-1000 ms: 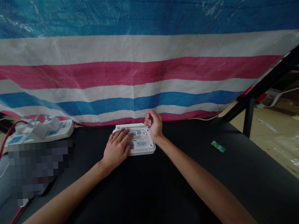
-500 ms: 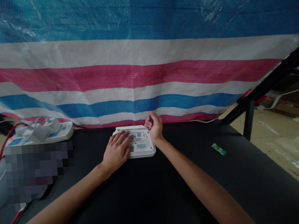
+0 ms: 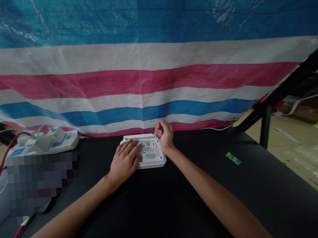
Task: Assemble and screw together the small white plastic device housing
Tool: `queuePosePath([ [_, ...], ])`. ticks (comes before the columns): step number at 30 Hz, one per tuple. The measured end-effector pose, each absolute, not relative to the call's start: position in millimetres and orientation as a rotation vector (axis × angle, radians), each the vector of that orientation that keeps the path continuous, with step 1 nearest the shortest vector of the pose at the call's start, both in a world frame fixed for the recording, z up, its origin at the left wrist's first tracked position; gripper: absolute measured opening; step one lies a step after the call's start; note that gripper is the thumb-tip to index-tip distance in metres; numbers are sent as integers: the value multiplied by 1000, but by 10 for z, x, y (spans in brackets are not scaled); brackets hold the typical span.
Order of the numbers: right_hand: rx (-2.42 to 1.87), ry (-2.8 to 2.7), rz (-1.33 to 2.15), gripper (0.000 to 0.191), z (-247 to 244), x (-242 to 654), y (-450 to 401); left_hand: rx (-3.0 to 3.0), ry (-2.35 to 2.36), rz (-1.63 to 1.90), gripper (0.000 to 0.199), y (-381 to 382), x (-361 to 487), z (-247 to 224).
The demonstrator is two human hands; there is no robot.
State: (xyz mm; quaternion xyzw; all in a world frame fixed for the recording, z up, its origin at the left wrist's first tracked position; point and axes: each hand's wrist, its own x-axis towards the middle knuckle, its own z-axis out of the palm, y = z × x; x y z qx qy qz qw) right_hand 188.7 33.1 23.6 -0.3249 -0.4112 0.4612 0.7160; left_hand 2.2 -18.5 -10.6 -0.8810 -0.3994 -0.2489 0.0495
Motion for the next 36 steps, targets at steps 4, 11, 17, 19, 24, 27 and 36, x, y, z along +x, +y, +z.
queuePosePath([
  [4,-704,-904,1023,34,234,1892,336,-2683,-1217,-761,42,-187,28,-100],
  [11,-713,-901,1016,33,238,1895,342,-2682,-1223,-779,43,-187,28,-107],
  [17,-699,-927,1018,34,217,1902,335,-2685,-1219,-778,43,-185,24,-111],
  [19,-677,-917,1024,32,217,1902,330,-2681,-1223,-767,43,-186,26,-109],
  [24,-629,-868,1059,25,229,1897,314,-2681,-1225,-749,43,-187,24,-103],
  [27,-631,-862,1070,26,233,1894,310,-2683,-1217,-743,42,-186,20,-104],
  [36,-621,-881,1037,25,208,1889,339,-2683,-1222,-746,43,-180,24,-117],
])
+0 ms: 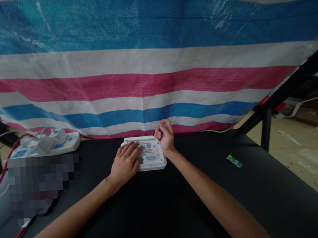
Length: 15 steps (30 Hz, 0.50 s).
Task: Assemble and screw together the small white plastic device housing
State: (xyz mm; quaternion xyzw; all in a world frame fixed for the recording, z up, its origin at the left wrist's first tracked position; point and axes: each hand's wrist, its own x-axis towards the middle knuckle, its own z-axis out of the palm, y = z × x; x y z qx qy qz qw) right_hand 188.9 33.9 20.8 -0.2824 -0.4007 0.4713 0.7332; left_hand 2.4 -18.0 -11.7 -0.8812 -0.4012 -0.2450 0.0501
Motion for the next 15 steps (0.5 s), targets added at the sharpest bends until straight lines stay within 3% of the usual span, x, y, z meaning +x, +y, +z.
queuePosePath([
  [15,-565,-902,980,22,185,1929,398,-2698,-1235,-738,42,-180,18,-103],
])
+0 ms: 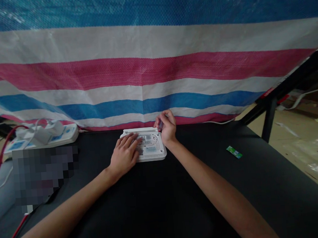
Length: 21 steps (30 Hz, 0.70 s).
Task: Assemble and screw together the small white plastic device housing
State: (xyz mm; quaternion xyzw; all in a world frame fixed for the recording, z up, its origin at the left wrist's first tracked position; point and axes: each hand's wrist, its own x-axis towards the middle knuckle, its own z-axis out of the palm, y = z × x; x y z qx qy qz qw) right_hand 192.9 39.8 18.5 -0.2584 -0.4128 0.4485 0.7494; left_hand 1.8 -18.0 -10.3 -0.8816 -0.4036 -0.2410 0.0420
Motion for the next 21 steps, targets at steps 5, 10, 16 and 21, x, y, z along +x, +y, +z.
queuePosePath([
  [5,-585,-899,946,21,187,1951,414,-2693,-1216,-746,41,-175,14,-120],
  [10,-599,-897,935,21,193,1943,404,-2692,-1215,-733,41,-179,15,-115],
  [16,-610,-881,962,24,173,1933,408,-2684,-1216,-718,44,-176,15,-109],
  [21,-604,-883,976,24,196,1917,391,-2676,-1212,-727,43,-179,18,-115],
])
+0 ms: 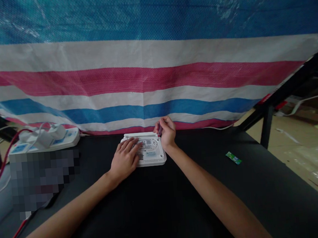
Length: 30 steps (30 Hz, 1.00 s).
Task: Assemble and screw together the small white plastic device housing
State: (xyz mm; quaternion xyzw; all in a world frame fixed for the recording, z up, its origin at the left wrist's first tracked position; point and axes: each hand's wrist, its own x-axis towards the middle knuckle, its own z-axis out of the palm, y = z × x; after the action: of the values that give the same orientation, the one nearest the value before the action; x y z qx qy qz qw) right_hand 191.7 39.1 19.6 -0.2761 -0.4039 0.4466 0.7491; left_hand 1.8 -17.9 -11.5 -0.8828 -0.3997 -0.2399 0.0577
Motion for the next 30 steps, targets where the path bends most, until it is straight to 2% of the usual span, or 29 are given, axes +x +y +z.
queuePosePath([
  [6,-566,-886,983,23,206,1900,383,-2679,-1214,-745,43,-184,16,-112],
  [11,-601,-897,958,34,194,1908,393,-2682,-1216,-762,44,-183,16,-115],
  [18,-626,-895,980,39,186,1908,410,-2675,-1216,-756,43,-181,20,-115],
  [30,-597,-921,1001,38,172,1885,390,-2682,-1213,-729,44,-185,17,-99],
])
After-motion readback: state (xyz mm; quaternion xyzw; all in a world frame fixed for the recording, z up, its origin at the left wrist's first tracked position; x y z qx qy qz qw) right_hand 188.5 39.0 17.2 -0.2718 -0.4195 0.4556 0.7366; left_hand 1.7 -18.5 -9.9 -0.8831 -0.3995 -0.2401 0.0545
